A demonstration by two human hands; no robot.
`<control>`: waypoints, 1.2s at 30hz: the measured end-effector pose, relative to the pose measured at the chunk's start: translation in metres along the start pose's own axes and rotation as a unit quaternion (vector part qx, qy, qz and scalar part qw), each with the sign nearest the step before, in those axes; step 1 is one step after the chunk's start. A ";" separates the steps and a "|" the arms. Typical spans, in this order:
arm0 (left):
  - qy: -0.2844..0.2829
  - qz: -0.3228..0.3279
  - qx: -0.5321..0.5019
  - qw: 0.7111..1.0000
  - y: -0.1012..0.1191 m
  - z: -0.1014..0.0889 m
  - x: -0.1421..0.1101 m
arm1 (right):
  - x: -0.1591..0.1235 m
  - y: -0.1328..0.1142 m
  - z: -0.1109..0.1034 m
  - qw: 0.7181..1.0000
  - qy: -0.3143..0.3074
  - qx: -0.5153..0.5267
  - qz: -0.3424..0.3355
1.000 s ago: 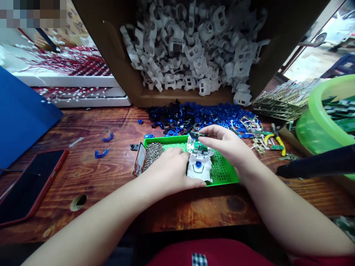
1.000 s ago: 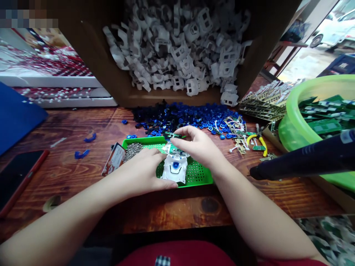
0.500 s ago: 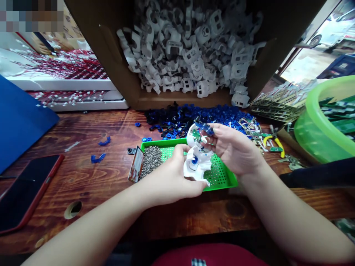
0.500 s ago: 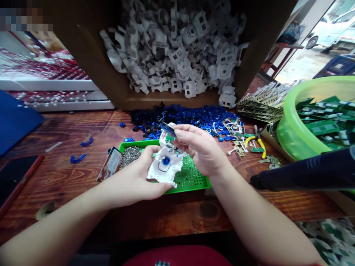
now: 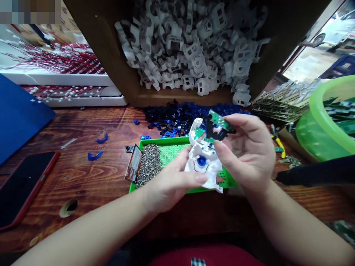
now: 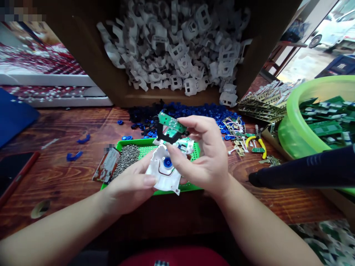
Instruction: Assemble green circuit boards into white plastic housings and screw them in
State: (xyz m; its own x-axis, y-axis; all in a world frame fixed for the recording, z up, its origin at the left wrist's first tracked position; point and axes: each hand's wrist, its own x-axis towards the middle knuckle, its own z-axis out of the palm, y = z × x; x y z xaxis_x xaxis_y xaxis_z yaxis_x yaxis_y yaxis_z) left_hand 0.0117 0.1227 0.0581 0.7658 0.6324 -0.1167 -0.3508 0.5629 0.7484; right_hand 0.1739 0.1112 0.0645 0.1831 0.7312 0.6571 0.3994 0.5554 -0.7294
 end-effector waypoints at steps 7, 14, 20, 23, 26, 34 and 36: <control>0.044 0.019 -0.015 0.999 -0.002 0.001 -0.001 | 0.015 0.017 -0.014 0.969 -0.035 -0.174 -0.173; 0.062 0.068 0.006 0.996 -0.002 -0.003 0.001 | 0.018 0.009 -0.020 0.961 -0.140 -0.150 -0.187; 0.069 0.122 0.020 0.990 0.001 -0.005 0.002 | 0.018 0.001 -0.021 0.942 -0.246 -0.147 -0.177; 0.073 0.130 0.029 0.988 0.000 -0.004 0.002 | 0.017 0.001 -0.023 0.934 -0.278 -0.150 -0.167; 0.100 0.136 0.036 0.985 -0.002 -0.002 0.004 | 0.015 0.000 -0.024 0.927 -0.295 -0.165 -0.164; 0.149 0.138 0.062 0.977 -0.001 0.003 0.006 | 0.014 -0.001 -0.022 0.935 -0.272 -0.161 -0.162; 0.141 0.141 0.067 0.978 -0.001 0.002 0.006 | 0.015 -0.002 -0.021 0.941 -0.268 -0.147 -0.147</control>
State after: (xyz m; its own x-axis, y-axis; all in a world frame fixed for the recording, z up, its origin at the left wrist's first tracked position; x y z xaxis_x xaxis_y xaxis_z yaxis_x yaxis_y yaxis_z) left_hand 0.0177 0.1246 0.0585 0.4637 0.8843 -0.0543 -0.4381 0.2821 0.8535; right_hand 0.1949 0.1128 0.0794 -0.4216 0.7007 0.5755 0.6069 0.6896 -0.3950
